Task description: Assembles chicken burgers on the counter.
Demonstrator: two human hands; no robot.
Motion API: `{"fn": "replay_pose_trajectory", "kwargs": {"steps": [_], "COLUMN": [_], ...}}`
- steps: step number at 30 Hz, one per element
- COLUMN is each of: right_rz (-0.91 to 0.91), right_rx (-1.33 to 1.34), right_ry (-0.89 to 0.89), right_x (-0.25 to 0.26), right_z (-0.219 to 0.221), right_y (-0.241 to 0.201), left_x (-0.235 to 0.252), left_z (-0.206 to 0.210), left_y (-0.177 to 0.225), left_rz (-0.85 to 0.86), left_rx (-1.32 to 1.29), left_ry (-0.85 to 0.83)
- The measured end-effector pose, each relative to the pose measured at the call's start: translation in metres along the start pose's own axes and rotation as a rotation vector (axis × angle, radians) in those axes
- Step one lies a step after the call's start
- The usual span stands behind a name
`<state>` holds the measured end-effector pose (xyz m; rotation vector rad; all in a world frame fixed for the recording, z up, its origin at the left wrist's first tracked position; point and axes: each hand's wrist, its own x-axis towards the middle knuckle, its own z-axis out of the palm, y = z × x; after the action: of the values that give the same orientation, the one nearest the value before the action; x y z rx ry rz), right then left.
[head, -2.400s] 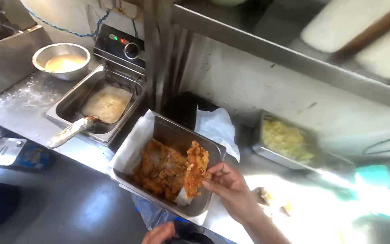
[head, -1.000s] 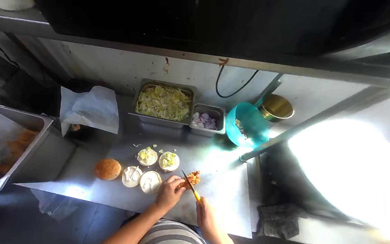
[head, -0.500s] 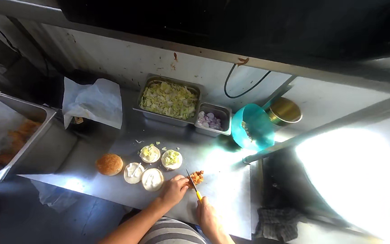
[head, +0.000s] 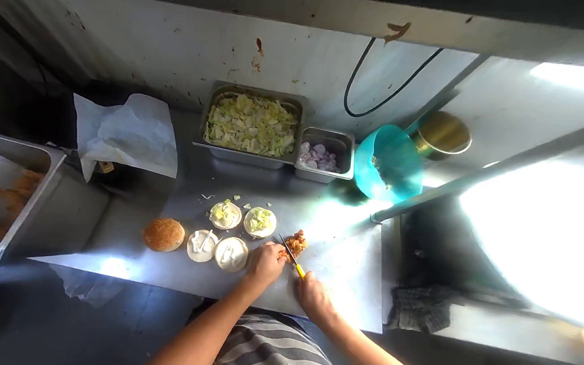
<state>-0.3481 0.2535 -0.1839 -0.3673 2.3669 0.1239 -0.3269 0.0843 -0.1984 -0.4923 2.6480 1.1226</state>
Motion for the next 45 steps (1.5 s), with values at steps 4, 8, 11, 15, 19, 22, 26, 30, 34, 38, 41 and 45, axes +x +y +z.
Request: {"fn": "replay_pose_trajectory", "kwargs": {"steps": [4, 8, 11, 15, 19, 22, 26, 30, 34, 38, 41, 45], "right_rz": [-0.018, -0.011, -0.006, 0.005, -0.135, -0.339, -0.385, -0.250, -0.177, -0.126, -0.097, -0.149], "right_rx": [-0.011, -0.008, -0.008, -0.025, 0.022, 0.102, 0.243, 0.089, 0.057, 0.046, 0.025, 0.036], "right_ry": [-0.006, -0.009, -0.019, -0.077, -0.187, -0.281, -0.233, 0.170, 0.163, 0.123, 0.080, -0.007], "right_x": [-0.001, -0.003, -0.001, -0.004, 0.003, 0.024, 0.029, -0.004, -0.001, 0.002, 0.000, 0.010], "right_z": [-0.004, -0.003, -0.004, -0.013, -0.017, -0.023, -0.014, -0.001, 0.009, 0.006, 0.005, -0.004], "right_y": [0.001, 0.001, -0.001, -0.006, 0.004, 0.026, 0.046, 0.034, 0.026, 0.018, 0.010, 0.017], "left_x": [0.001, 0.001, -0.001, -0.001, -0.004, -0.007, -0.005, -0.004, -0.006, 0.000, 0.001, 0.012], "left_z": [-0.001, 0.002, -0.001, 0.000, -0.002, -0.008, -0.009, -0.003, 0.003, -0.002, -0.003, -0.006], "left_y": [0.006, 0.001, 0.004, 0.010, 0.010, 0.013, 0.023, 0.023, 0.027, 0.032, 0.032, 0.034], "left_rz": [0.092, 0.155, 0.153, 0.134, 0.125, 0.114, 0.118, 0.123, 0.131, 0.125, 0.117, 0.124], "left_rx": [0.146, 0.374, 0.461, 0.544, 0.572, 0.514, 0.570, 0.584, 0.620, 0.650, 0.653, 0.678], "left_ry": [0.013, -0.068, -0.112, -0.134, -0.156, -0.203, -0.240, -0.219, -0.219, -0.245, -0.282, -0.320]}}
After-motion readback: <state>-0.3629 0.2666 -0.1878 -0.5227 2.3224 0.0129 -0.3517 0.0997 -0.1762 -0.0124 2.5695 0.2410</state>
